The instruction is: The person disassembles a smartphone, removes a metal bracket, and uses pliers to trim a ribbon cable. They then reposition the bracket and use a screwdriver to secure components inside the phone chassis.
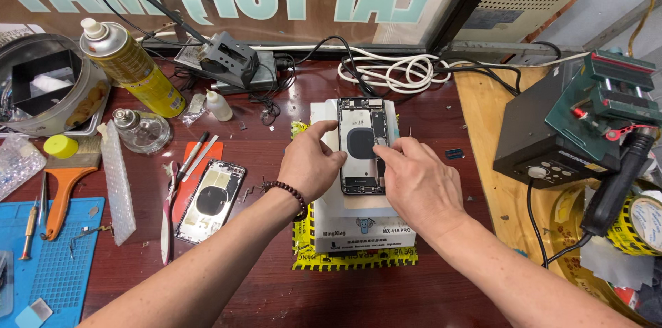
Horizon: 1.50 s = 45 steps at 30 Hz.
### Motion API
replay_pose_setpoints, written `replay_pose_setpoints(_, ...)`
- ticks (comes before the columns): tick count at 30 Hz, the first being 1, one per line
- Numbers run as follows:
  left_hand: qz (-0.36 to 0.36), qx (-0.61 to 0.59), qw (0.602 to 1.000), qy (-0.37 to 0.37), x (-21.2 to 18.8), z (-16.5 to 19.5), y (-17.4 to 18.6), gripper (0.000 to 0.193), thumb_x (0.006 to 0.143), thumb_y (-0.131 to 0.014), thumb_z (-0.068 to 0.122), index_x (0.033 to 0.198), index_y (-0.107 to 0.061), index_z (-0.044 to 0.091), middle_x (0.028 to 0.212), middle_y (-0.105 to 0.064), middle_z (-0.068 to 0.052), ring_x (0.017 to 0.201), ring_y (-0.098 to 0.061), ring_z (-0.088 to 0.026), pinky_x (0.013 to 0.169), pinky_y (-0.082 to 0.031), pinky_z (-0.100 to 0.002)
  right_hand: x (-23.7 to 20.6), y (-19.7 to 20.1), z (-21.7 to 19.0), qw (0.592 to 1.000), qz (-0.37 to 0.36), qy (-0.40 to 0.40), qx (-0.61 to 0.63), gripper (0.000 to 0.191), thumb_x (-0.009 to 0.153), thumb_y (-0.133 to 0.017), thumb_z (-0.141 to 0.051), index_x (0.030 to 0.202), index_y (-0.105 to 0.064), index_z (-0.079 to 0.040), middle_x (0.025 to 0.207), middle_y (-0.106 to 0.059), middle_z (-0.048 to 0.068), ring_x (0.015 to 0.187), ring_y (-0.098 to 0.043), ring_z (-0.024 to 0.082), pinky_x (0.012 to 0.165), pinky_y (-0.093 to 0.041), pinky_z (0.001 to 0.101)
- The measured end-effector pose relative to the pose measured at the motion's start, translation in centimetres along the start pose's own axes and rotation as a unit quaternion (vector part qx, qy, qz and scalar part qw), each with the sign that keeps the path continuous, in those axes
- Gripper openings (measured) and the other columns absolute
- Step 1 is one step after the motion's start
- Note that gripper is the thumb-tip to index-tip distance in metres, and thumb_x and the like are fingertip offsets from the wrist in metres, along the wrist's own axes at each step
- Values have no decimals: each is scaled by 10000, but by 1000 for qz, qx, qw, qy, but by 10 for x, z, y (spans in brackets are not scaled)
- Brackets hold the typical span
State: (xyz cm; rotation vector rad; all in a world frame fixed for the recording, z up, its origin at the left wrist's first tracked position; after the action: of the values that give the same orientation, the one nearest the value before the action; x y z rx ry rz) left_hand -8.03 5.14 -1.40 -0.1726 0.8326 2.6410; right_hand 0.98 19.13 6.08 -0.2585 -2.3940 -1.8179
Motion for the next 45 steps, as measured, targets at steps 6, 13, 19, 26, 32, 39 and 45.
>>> replay_pose_setpoints(6, 1, 2, 1000, 0, 0, -1, -1, 601, 814, -743, 161, 1396, -590, 149, 865, -763, -104, 865, -759, -242, 820, -584, -378, -6, 7, -5, 999, 4, 33, 26, 330, 889, -625, -87, 1208, -708, -70, 1128, -710, 83, 943, -717, 302, 750, -601, 457)
replay_pose_setpoints(13, -5, -3, 1000, 5, 1, -4, -3, 607, 813, -747, 171, 1398, -587, 155, 865, -758, -96, 849, -759, -237, 801, -589, -378, -4, 4, -6, 1000, -6, 21, -14, 296, 904, -622, -111, 1179, -730, -95, 1119, -702, 69, 976, -716, 273, 770, -607, 442)
replay_pose_setpoints(19, -3, -4, 1000, -3, 1, -5, -3, 606, 812, -755, 177, 1395, -593, 156, 846, -755, -97, 838, -753, -229, 802, -584, -373, -2, 0, -5, 999, -16, 7, -28, 308, 877, -636, -102, 1169, -734, -102, 1100, -697, 70, 996, -703, 264, 731, -596, 453)
replay_pose_setpoints(26, -14, -6, 1000, 1, -1, -4, -4, 624, 820, -739, 178, 1417, -561, 139, 875, -755, -93, 854, -753, -224, 806, -583, -367, -13, 2, 10, 995, 2, -26, 101, 317, 958, -554, -98, 1251, -669, -64, 1156, -694, 75, 877, -741, 269, 769, -604, 418)
replay_pose_setpoints(32, -10, -6, 1000, -1, -3, -3, -4, 610, 830, -730, 178, 1415, -564, 131, 881, -751, -96, 865, -749, -234, 821, -580, -372, -7, 1, 10, 998, 5, -28, 64, 271, 945, -552, -81, 1162, -713, -61, 1087, -698, 67, 852, -746, 256, 752, -598, 413)
replay_pose_setpoints(39, -6, -10, 1000, 12, -2, -7, -3, 598, 833, -727, 181, 1406, -565, 126, 896, -745, -98, 883, -746, -231, 838, -577, -369, -1, -3, 13, 997, -14, -52, 64, 249, 951, -552, -92, 1115, -737, -71, 1056, -696, 48, 818, -757, 219, 763, -604, 405)
replay_pose_setpoints(45, 3, -12, 1000, 12, -2, -8, 0, 570, 834, -725, 192, 1382, -587, 109, 914, -748, -103, 888, -747, -235, 836, -578, -368, -1, 3, 11, 998, 19, -26, 57, 239, 917, -587, -86, 1085, -758, -82, 1071, -702, 61, 871, -736, 281, 773, -592, 434)
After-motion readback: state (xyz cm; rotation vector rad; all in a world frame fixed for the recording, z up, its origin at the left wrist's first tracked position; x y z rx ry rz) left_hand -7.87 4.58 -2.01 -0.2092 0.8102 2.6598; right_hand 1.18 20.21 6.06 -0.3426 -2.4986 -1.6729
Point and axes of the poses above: each hand's wrist, its own x-axis towards the middle knuckle, its own y-axis out of the back of the hand, z = x × y, the point moved 10 cm from there along x, towards the middle knuckle
